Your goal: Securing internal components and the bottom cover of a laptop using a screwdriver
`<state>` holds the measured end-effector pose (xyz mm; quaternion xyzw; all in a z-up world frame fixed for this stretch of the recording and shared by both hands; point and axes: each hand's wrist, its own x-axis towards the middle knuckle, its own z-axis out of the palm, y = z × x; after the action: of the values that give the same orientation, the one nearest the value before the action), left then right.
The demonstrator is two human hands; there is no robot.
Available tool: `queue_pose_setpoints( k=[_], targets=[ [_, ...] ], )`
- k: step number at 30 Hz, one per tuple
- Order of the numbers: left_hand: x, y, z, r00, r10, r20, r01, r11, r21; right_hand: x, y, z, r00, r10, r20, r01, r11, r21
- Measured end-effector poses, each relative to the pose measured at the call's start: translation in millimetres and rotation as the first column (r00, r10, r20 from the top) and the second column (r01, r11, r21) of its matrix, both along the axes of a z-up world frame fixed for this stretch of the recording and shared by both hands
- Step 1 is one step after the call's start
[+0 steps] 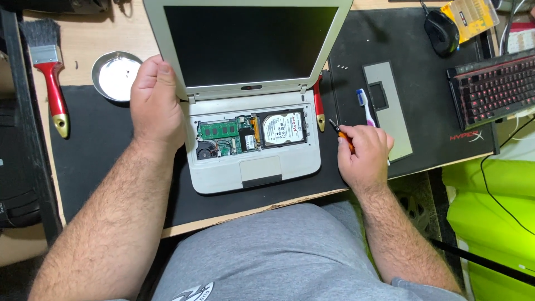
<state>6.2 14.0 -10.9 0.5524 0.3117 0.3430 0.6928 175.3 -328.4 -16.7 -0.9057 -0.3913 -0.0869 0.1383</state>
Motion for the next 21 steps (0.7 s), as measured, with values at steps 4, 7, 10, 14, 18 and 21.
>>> queue_pose_setpoints(
  k=[4, 7, 10, 14, 18, 21],
  targets=[
    [-1, -1, -7, 0.995, -0.016, 0.096, 0.019, 0.999, -0.028, 6, -6, -10, 1.000, 0.009, 0.009, -0.009, 1.000, 0.005],
    [-3, 9, -36, 0.984, -0.055, 0.172, 0.046, 0.997, 0.056, 14, -15, -24, 0.997, 0.055, 0.049, -0.058, 0.995, 0.078],
    [-5, 16, -54, 0.988, -0.015, 0.151, 0.010, 0.999, 0.034, 14, -14, -21, 0.999, 0.044, 0.033, -0.046, 0.997, 0.065],
    [-3, 6, -39, 0.984, 0.029, 0.174, -0.032, 0.999, 0.014, 14, -13, -20, 0.996, 0.071, 0.051, -0.076, 0.992, 0.102],
    [-4, 10, -47, 0.976, 0.025, 0.219, -0.023, 1.000, -0.012, 19, -15, -21, 0.989, 0.141, 0.047, -0.149, 0.960, 0.237],
    [-4, -6, -11, 0.972, -0.003, 0.236, 0.011, 0.999, -0.031, 21, -1, 1, 0.955, 0.296, -0.033, -0.251, 0.860, 0.445]
  ],
)
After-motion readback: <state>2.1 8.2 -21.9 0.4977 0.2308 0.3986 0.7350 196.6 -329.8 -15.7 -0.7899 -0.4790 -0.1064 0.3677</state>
